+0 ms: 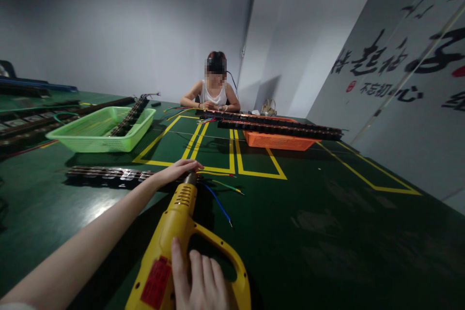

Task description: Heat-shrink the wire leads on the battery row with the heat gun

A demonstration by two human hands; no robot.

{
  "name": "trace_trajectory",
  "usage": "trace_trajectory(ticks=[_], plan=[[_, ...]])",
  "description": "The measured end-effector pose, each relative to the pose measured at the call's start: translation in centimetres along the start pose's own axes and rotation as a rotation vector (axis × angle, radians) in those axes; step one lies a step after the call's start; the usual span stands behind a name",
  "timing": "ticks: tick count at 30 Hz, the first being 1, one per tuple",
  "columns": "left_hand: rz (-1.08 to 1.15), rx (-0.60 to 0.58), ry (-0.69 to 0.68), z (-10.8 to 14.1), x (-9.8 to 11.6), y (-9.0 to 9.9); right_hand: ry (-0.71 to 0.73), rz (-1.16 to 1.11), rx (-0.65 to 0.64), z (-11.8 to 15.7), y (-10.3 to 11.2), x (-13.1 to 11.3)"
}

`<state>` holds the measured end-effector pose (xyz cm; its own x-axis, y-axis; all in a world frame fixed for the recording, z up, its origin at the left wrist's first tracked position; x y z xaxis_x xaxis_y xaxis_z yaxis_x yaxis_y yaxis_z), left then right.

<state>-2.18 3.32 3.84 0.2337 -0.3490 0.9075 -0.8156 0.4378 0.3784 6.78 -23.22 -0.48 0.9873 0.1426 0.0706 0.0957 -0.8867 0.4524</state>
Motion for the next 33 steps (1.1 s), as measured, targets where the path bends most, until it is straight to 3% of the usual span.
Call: trace_trajectory(ticks=[3, 6, 10, 16, 22, 28, 33], plan=[[-0.018, -0.003, 0.006, 0.0, 0.1, 0.0, -0.078, -0.017, 0.037, 0.9, -0.4, 0.2], [-0.027, 0.009, -0.004, 0.0, 0.1, 0.0, -0.055, -0.026, -0.034, 1.2, -0.3, 1.0], [-0.043, 0.005, -0.006, -0.1, -0.1, 0.0, -0.019, -0.003, -0.126, 0.4, 0.6, 2.6], [-0.068, -0.001, -0.008, 0.0, 0.0, 0.1, 0.040, 0.080, -0.138, -1.3, 2.5, 4.9], [-0.059, 0.000, -0.023, -0.1, -0.2, 0.1, 0.015, 0.161, -0.188, -0.6, 3.3, 6.6], [-0.042, -0.004, -0.036, -0.5, -0.4, -0.2, -0.112, 0.220, -0.245, 0.5, 3.1, 6.7], [-0.018, 0.008, -0.018, -0.3, -0.1, -0.3, -0.107, 0.176, -0.210, 0.7, 2.4, 5.5]])
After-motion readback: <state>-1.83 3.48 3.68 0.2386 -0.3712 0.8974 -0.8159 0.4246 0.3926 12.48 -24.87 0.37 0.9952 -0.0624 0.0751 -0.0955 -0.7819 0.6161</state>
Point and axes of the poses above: each hand's wrist, its own z-axis away from the middle knuckle, its own y-axis out of the back of the hand, x = y × z, the point moved 2 cm from there along -z, towards the middle knuckle, and after that the axes turned 10 degrees about x, right-handed, at the moved point
